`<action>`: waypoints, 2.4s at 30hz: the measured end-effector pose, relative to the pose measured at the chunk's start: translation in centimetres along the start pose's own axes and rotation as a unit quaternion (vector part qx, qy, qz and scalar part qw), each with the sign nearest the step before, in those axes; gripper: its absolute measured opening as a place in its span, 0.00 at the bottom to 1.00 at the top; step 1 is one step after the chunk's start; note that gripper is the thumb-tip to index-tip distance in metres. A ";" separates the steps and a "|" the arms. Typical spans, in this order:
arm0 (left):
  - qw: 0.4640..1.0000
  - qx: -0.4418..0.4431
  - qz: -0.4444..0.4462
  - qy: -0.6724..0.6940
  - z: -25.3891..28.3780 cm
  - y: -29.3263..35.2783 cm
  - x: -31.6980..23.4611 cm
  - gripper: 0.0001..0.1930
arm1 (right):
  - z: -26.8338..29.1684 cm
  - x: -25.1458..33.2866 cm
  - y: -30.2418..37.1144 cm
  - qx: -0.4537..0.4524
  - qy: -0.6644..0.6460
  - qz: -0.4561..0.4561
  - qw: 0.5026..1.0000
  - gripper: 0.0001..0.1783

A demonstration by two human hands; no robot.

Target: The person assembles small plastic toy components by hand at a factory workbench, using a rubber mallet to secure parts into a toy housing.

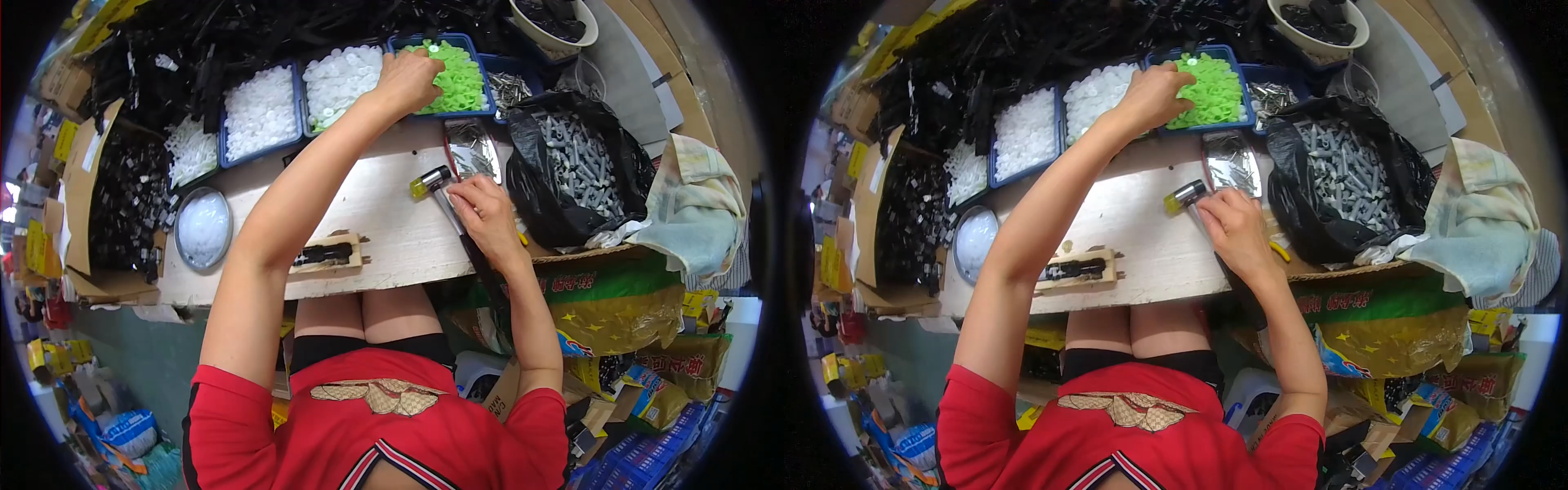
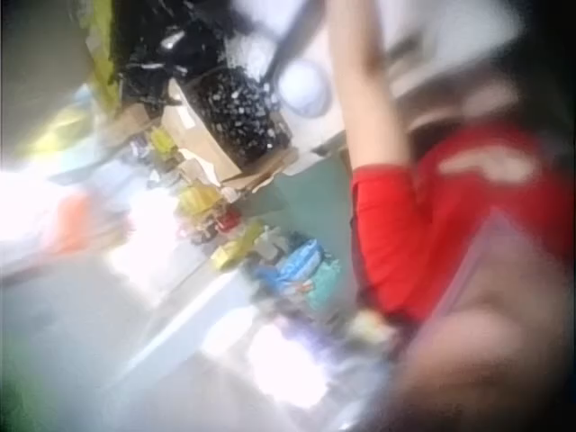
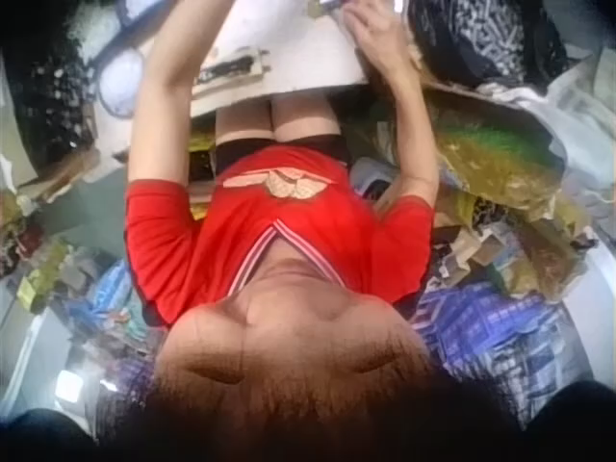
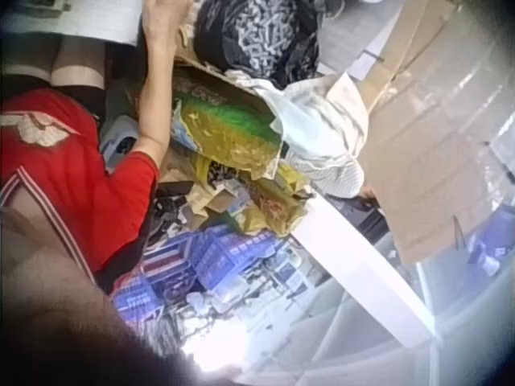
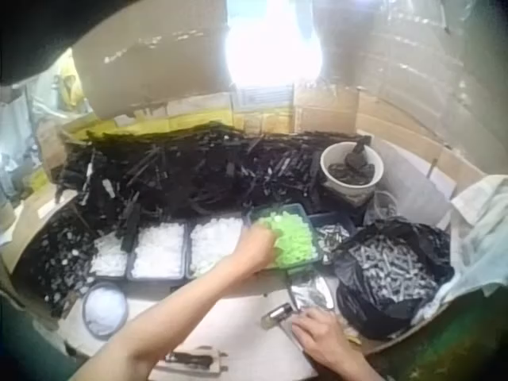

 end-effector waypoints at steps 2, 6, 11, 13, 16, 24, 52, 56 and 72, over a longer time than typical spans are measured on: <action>0.998 0.042 0.002 -0.054 -2.3 -1.3 0.2 0.13 | 0.3 -1.7 0.3 -0.005 -0.016 -0.028 0.999 0.05; 0.993 0.119 -0.007 -0.017 -4.1 -2.1 0.3 0.11 | 0.7 -4.3 0.0 -0.005 -0.018 -0.088 0.996 0.06; 0.995 0.097 0.005 0.018 -3.2 -1.9 0.6 0.06 | 0.3 -5.7 -1.9 -0.015 0.086 -0.095 0.992 0.04; 0.995 0.097 0.020 0.031 -3.2 -1.9 1.0 0.05 | -0.5 -6.1 -3.1 -0.003 0.109 -0.094 0.990 0.07; 0.996 0.071 0.024 0.049 -2.9 -2.0 1.2 0.05 | -2.1 -6.2 -4.7 0.025 0.189 -0.076 0.979 0.07; 0.933 -0.084 0.175 0.303 0.2 -1.2 3.0 0.07 | -4.0 -5.1 -6.6 0.082 0.271 -0.030 0.959 0.07; 0.508 -0.085 0.286 0.808 4.7 28.5 -1.1 0.12 | -2.7 -5.5 -4.3 0.118 0.325 -0.054 0.937 0.08; 0.494 -0.099 0.272 0.820 4.9 29.5 -1.1 0.13 | -3.3 -5.0 -4.1 0.117 0.333 -0.032 0.935 0.06; 0.479 -0.096 0.274 0.829 4.4 31.6 -1.7 0.13 | -1.1 -6.4 -3.7 0.048 0.261 -0.055 0.962 0.08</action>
Point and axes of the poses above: each hand's wrist, its own y-axis away from the middle knuckle, its own z-axis out of the back of the hand, x = y × z, the point moved 10 cm from there along -y, towards the middle knuckle, and after that the axes turned 10 degrees about y, right-handed, at the moved point
